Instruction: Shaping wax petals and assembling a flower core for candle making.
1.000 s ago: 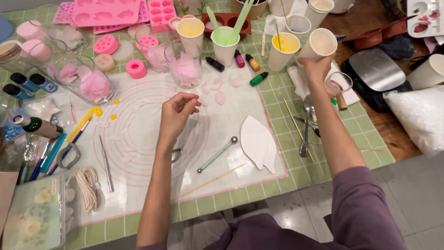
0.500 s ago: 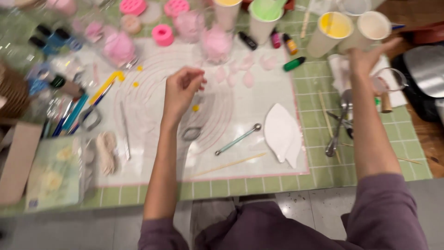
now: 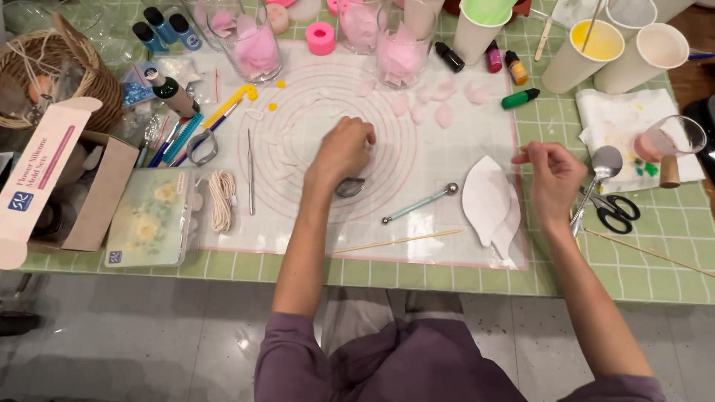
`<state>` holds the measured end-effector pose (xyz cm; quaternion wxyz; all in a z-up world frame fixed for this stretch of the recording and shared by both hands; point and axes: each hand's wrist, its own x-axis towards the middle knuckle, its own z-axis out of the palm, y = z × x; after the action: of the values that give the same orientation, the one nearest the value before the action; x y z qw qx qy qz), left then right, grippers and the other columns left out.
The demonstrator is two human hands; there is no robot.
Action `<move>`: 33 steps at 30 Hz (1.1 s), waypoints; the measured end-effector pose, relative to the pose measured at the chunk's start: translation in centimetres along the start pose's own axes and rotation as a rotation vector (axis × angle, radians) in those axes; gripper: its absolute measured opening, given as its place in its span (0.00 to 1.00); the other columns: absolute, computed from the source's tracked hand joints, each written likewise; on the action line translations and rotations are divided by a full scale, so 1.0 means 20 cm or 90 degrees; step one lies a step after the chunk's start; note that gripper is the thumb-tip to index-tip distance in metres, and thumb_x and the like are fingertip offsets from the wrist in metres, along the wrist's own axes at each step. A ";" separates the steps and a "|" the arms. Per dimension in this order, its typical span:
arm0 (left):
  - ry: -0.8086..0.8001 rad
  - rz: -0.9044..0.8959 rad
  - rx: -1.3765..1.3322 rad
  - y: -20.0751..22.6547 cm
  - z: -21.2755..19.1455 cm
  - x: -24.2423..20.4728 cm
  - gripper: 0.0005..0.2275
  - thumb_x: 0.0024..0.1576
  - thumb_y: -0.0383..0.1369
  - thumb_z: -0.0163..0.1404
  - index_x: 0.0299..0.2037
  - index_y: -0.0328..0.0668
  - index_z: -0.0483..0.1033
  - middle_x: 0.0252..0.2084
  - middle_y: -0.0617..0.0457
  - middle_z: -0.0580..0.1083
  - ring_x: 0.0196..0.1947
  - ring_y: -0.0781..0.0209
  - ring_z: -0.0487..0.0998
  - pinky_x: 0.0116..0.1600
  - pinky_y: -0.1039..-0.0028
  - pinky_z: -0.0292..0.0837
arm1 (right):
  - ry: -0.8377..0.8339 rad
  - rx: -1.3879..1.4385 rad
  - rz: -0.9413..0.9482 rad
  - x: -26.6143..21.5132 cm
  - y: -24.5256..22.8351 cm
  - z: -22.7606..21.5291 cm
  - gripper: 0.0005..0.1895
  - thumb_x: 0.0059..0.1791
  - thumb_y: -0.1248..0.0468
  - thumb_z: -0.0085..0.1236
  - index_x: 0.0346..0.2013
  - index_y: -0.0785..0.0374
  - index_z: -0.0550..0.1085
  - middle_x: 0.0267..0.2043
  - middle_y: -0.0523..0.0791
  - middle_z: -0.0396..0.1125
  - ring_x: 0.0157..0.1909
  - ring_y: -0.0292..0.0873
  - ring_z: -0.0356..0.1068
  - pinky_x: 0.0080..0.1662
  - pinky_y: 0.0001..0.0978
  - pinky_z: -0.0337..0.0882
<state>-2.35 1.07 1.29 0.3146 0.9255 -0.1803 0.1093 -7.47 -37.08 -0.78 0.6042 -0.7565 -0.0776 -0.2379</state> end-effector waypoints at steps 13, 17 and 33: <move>-0.059 -0.050 -0.541 -0.09 0.20 0.12 0.11 0.51 0.16 0.56 0.42 0.34 0.79 0.36 0.49 0.77 0.38 0.60 0.79 0.44 0.71 0.77 | -0.281 0.034 0.033 0.11 -0.13 0.49 0.14 0.56 0.69 0.55 0.56 0.70 0.74 0.44 0.49 0.76 0.42 0.40 0.77 0.47 0.28 0.76; -0.034 -0.058 -0.878 -0.02 0.27 0.13 0.11 0.54 0.19 0.56 0.47 0.33 0.77 0.40 0.51 0.79 0.41 0.65 0.81 0.49 0.73 0.79 | -0.322 0.034 0.001 0.06 -0.28 0.69 0.24 0.52 0.71 0.57 0.64 0.67 0.69 0.51 0.47 0.74 0.46 0.39 0.77 0.49 0.29 0.76; -0.042 -0.044 -1.021 0.18 0.32 0.08 0.09 0.63 0.29 0.55 0.49 0.32 0.77 0.43 0.49 0.80 0.42 0.62 0.82 0.50 0.71 0.79 | -0.116 -0.050 -0.154 -0.01 -0.20 0.58 0.13 0.53 0.74 0.63 0.54 0.69 0.77 0.48 0.48 0.76 0.49 0.38 0.76 0.53 0.28 0.76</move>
<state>-1.82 -6.07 -1.28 0.8814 0.4253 -0.1845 -0.0910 -6.14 -24.94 0.88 0.5314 -0.7831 -0.2136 -0.2422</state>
